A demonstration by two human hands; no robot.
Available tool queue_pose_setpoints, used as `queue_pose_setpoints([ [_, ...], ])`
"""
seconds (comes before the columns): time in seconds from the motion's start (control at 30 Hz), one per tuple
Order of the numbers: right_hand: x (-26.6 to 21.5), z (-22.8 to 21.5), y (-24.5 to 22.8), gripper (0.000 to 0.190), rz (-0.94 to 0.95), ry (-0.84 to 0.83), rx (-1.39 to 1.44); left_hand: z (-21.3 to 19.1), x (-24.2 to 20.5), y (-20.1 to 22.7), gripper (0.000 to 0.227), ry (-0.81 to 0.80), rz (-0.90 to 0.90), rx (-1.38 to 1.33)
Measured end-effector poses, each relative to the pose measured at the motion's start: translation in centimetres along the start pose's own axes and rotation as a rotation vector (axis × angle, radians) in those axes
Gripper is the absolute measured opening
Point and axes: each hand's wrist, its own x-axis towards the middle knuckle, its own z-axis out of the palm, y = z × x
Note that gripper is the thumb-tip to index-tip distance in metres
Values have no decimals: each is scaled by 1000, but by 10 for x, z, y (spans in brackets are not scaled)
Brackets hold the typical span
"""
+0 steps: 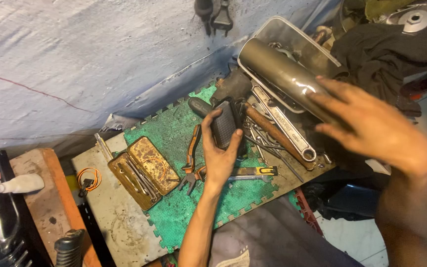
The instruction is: The person works on a motorcycle handlebar assembly on a cluttered workbench. They use a hammer to tap a metal component on the handlebar, then use pliers to adjust a part near the grip. The person also handles a spray can and a yellow cloth during the process.
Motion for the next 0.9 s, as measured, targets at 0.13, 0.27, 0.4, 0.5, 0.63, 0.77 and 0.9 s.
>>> queue_pose_setpoints([
  [0.13,-9,-1,-42,68,21,85,-132,-3,2,4,59,-13,-195,-124],
  [0.27,-14,-1,-68,74,130,9,-341,-6,4,1,70,-78,-221,-452],
  [0.4,-12,23,-64,81,81,85,-301,-7,-1,-2,69,-73,-153,-425],
  [0.5,-6,9,-85,74,268,123,200,-9,0,0,72,-56,-228,-352],
  [0.63,-10,31,-79,70,275,290,372,-5,1,-5,66,-41,-56,-301],
  [0.77,-10,67,-60,59,368,723,757,-1,1,2,69,-69,-201,-305],
  [0.9,25,101,-35,55,291,853,553,3,-1,-1,67,39,-56,-290],
])
